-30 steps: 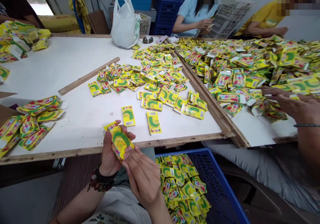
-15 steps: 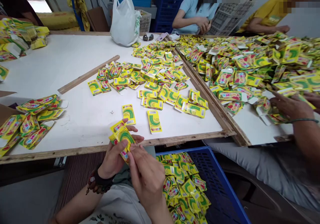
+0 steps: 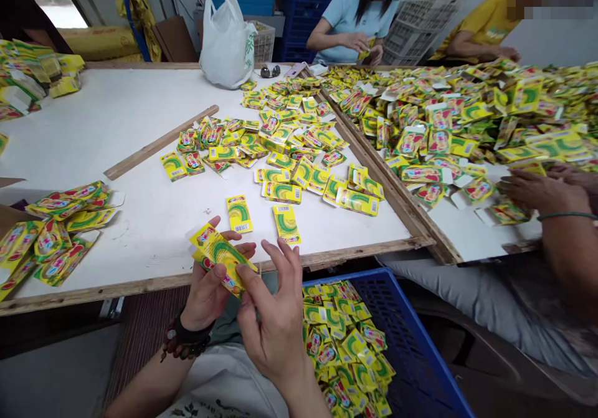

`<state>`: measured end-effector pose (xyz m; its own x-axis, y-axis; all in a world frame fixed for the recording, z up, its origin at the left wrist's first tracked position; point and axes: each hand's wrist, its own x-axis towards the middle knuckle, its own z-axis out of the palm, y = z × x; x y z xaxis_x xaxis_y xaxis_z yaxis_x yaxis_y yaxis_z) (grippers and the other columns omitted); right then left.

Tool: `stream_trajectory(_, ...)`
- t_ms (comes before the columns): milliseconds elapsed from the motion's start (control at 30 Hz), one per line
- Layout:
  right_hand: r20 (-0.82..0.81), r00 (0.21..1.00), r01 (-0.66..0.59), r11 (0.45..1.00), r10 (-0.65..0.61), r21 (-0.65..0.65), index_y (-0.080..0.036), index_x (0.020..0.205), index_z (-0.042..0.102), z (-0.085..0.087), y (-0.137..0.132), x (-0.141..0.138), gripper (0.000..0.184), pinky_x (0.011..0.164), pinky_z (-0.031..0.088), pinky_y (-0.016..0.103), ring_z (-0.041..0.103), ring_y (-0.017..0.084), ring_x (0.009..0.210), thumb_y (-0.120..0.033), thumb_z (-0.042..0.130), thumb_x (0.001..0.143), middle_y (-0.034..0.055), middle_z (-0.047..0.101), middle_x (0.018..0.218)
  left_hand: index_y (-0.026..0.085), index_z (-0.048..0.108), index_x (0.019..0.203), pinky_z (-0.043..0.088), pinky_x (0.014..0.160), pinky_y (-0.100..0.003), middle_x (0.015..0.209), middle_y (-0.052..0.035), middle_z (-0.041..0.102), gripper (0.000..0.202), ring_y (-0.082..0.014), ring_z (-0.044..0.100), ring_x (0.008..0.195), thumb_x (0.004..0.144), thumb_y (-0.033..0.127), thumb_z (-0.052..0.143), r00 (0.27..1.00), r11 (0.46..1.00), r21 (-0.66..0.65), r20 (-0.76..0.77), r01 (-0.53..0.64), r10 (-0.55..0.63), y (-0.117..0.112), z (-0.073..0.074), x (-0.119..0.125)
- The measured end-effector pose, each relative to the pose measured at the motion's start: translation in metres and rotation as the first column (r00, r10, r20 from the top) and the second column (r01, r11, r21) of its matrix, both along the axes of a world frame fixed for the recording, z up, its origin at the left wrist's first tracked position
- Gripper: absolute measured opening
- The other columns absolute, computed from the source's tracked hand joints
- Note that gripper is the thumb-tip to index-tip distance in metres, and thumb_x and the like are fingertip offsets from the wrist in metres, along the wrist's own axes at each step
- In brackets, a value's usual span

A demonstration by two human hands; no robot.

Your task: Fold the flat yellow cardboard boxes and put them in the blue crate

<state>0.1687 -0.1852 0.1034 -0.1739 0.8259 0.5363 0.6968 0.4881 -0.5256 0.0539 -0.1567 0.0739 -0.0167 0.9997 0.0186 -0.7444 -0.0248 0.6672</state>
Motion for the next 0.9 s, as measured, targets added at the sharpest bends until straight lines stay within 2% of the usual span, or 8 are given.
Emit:
stream_trajectory(67,0.022,0.999,-0.026,0.999,0.027,-0.047,-0.019,0.108,0.06,0.005,0.001,-0.002,0.024,0.109,0.033,0.059,0.026,0.034,0.14,-0.018,0.051,0.086,0.0115,0.039,0.141,0.033,0.047,0.127,0.053,0.091,-0.037,0.111,-0.0033,0.057,0.061,-0.0218,0.066,0.099,0.074,0.033,0.076,1.0,1.0,0.014,-0.01,-0.009,0.009,-0.001,0.0,-0.002)
stream_trajectory(167,0.027,0.998,-0.051,0.994,0.054,-0.092,-0.019,0.112,0.057,0.008,-0.001,-0.006,0.025,0.11,0.035,0.055,0.02,0.031,0.143,-0.018,0.055,0.087,0.0114,0.037,0.145,0.034,0.046,0.128,0.052,0.092,-0.037,0.112,-0.0042,0.058,0.066,-0.0225,0.065,0.102,0.071,0.033,0.078,1.0,1.0,0.005,-0.018,-0.025,0.025,-0.003,0.001,-0.005)
stream_trajectory(267,0.027,0.994,-0.098,0.983,0.103,-0.155,-0.02,0.116,0.055,0.008,-0.003,-0.008,0.026,0.11,0.037,0.051,0.022,0.028,0.144,-0.018,0.051,0.09,0.0105,0.034,0.148,0.035,0.047,0.126,0.051,0.094,-0.037,0.108,-0.002,0.058,0.067,-0.0211,0.065,0.101,0.068,0.032,0.081,0.999,0.999,0.001,-0.005,-0.04,0.04,-0.005,0.002,-0.005)
stream_trajectory(333,0.008,0.998,-0.063,0.982,0.065,-0.177,-0.018,0.118,0.052,0.009,-0.004,-0.009,0.03,0.108,0.04,0.05,0.026,0.028,0.142,-0.024,0.055,0.089,0.013,0.03,0.151,0.036,0.049,0.124,0.051,0.094,-0.035,0.104,-0.0003,0.059,0.063,-0.0196,0.065,0.099,0.069,0.032,0.08,0.998,0.998,0.024,0.022,-0.053,0.052,-0.006,0.004,-0.005)
stream_trajectory(467,-0.019,0.994,0.111,0.993,-0.112,-0.027,-0.016,0.105,0.059,0.009,-0.007,-0.01,0.03,0.107,0.036,0.059,0.028,0.034,0.14,-0.031,0.068,0.081,0.0158,0.032,0.149,0.034,0.054,0.12,0.052,0.093,-0.032,0.099,0.0008,0.058,0.049,-0.0171,0.065,0.096,0.075,0.034,0.075,0.987,0.99,0.021,0.084,-0.141,0.138,-0.004,0.009,-0.004)
stream_trajectory(533,-0.016,0.995,0.103,0.995,-0.103,0.019,-0.017,0.098,0.063,0.008,-0.007,-0.009,0.02,0.107,0.033,0.062,0.025,0.035,0.141,-0.026,0.068,0.08,0.0136,0.037,0.147,0.033,0.056,0.118,0.051,0.093,-0.031,0.095,0.0013,0.058,0.047,-0.0162,0.065,0.094,0.075,0.035,0.075,0.981,0.986,0.0,0.096,-0.168,0.168,-0.003,0.01,-0.004)
stream_trajectory(700,-0.089,0.996,0.023,1.0,-0.024,-0.008,-0.021,0.106,0.067,0.005,-0.007,-0.006,0.024,0.106,0.032,0.065,0.024,0.034,0.142,-0.02,0.064,0.083,0.0116,0.035,0.149,0.034,0.057,0.114,0.052,0.091,-0.033,0.095,0.0015,0.057,0.049,-0.0167,0.064,0.093,0.07,0.04,0.078,0.987,0.993,-0.064,0.12,-0.103,0.11,-0.004,0.008,-0.003)
stream_trajectory(900,-0.074,0.995,0.065,0.997,-0.067,-0.029,-0.021,0.096,0.072,0.006,-0.01,-0.006,0.016,0.105,0.027,0.07,0.016,0.038,0.144,-0.022,0.065,0.082,0.0092,0.032,0.152,0.033,0.057,0.112,0.05,0.094,-0.034,0.094,0.0012,0.056,0.049,-0.0182,0.063,0.096,0.068,0.042,0.078,0.986,0.989,-0.085,0.11,-0.119,0.129,-0.006,0.008,-0.003)
